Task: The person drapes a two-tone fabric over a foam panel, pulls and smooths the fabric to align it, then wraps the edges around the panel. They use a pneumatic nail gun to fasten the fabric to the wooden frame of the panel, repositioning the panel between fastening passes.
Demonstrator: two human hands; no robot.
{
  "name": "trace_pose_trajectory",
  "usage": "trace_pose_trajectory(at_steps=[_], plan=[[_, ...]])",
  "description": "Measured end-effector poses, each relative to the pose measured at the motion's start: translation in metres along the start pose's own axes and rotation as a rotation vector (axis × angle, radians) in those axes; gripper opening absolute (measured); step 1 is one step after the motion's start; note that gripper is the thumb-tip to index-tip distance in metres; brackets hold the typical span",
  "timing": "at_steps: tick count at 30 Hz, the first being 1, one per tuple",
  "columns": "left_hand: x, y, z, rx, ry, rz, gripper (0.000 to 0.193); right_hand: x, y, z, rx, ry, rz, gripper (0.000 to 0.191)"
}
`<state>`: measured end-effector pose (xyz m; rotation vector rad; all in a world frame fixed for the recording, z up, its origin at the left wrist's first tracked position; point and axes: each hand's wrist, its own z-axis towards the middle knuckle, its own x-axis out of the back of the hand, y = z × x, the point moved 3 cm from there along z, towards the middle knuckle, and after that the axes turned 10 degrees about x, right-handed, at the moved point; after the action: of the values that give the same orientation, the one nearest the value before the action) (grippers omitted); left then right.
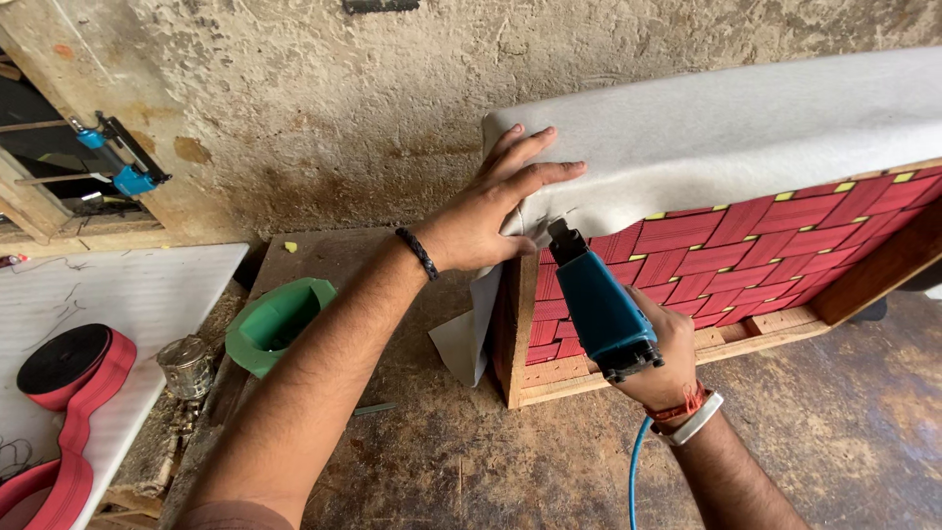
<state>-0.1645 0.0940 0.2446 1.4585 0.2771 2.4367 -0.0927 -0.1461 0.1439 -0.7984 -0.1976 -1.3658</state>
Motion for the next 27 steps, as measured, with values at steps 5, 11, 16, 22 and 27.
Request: trace_pose_trajectory(at_steps=[5,11,16,22,27], plan=[[-0.003,-0.002,0.0,-0.002,0.01,-0.005,0.095,0.013,-0.001,-0.019,-0.001,0.058,0.026,0.06],[-0.018,0.006,-0.021,-0.084,0.186,-0.14,0.086,0.044,0.008,-0.078,-0.135,0.035,-0.044,0.066],[-0.034,0.028,-0.063,-0.109,0.384,-0.33,0.06,0.098,0.045,-0.157,-0.484,-0.134,-0.106,0.061],[-0.063,0.053,-0.066,-0.028,0.601,-0.402,0.055,0.16,0.151,-0.265,-1.038,-0.327,-0.119,0.062],[-0.078,0.049,-0.072,0.147,0.747,-0.308,0.056,0.202,0.293,-0.347,-1.058,-0.426,-0.136,0.065]])
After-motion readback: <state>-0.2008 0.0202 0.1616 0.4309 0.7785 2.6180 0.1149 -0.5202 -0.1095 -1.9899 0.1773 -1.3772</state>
